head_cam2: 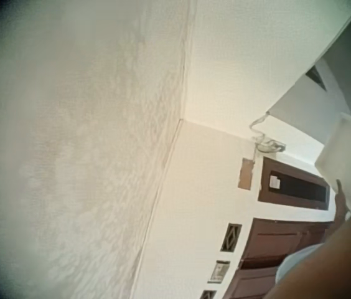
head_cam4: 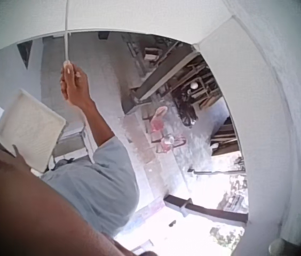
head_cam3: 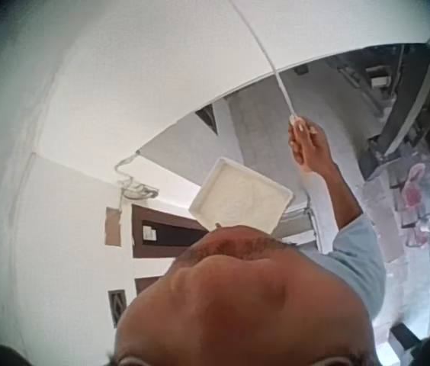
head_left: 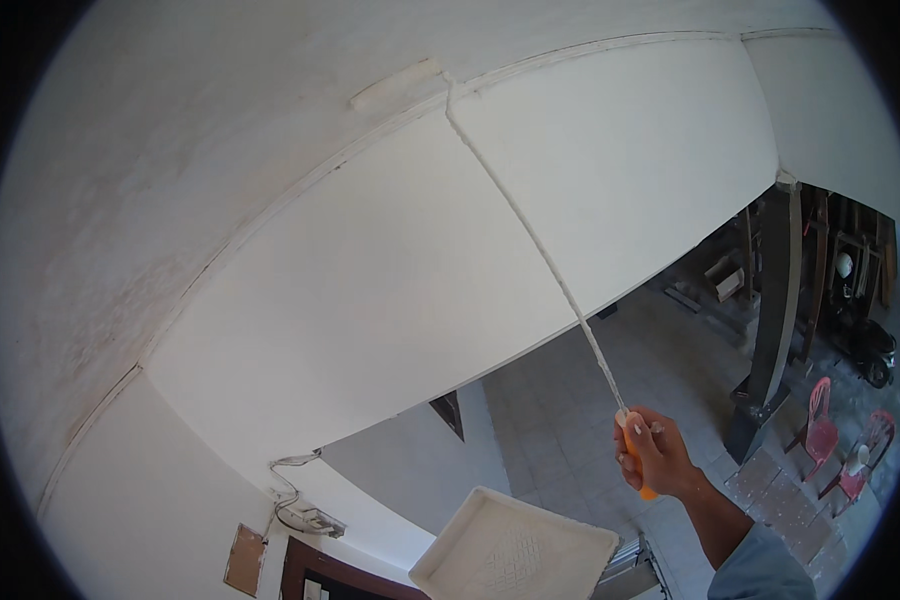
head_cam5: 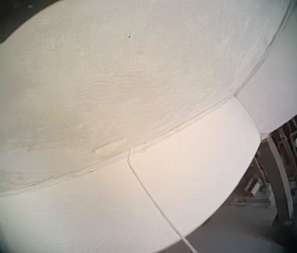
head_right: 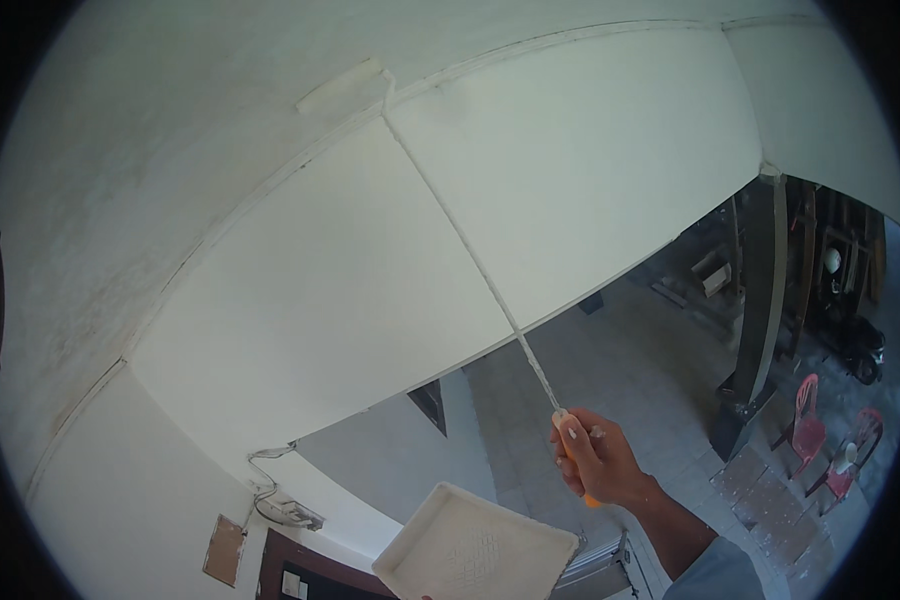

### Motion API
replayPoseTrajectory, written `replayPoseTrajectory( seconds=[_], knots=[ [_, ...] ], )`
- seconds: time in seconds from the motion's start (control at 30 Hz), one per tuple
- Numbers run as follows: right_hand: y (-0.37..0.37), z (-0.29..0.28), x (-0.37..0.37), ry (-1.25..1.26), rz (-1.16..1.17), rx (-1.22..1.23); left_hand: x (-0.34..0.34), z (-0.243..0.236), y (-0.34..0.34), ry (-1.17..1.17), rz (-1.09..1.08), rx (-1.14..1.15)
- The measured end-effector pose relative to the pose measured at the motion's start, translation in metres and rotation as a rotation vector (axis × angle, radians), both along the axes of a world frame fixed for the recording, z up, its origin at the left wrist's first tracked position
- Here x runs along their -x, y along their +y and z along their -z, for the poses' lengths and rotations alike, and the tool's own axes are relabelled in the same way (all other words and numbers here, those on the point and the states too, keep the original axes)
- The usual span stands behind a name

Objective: Painting the ceiling edge and upper wall trim using a roller on an extension pole.

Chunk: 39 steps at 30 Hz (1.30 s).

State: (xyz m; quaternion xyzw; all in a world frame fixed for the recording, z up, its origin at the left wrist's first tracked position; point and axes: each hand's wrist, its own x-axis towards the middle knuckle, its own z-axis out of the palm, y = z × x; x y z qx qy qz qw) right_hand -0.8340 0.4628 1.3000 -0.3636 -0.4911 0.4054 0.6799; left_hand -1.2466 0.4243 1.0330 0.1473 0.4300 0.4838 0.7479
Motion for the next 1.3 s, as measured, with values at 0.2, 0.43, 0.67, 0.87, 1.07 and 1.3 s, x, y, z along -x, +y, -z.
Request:
replayPoseTrajectory(
  seconds=[0.2, 0.43, 0.67, 0.87, 1.07, 1.3],
  knots=[
    [-0.009, 0.008, 0.011, 0.007, -0.059, 0.002, -0.009, 0.000, 0.025, -0.032, 0.001, -0.047],
    [-0.010, 0.007, 0.016, 0.011, -0.033, -0.008, -0.010, 0.005, 0.023, -0.048, -0.016, -0.051],
    [0.006, -0.006, 0.007, -0.002, -0.022, 0.010, -0.013, 0.009, 0.019, -0.063, -0.004, -0.049],
    [-0.015, 0.021, 0.020, 0.030, -0.093, -0.100, -0.015, 0.017, 0.010, -0.085, -0.035, -0.047],
    [0.003, 0.008, 0.014, 0.028, -0.092, -0.003, -0.010, 0.015, 0.007, -0.080, -0.026, -0.051],
    [-0.009, 0.027, 0.031, 0.027, -0.121, -0.052, -0.014, 0.019, 0.006, -0.104, -0.038, -0.064]
  ],
)
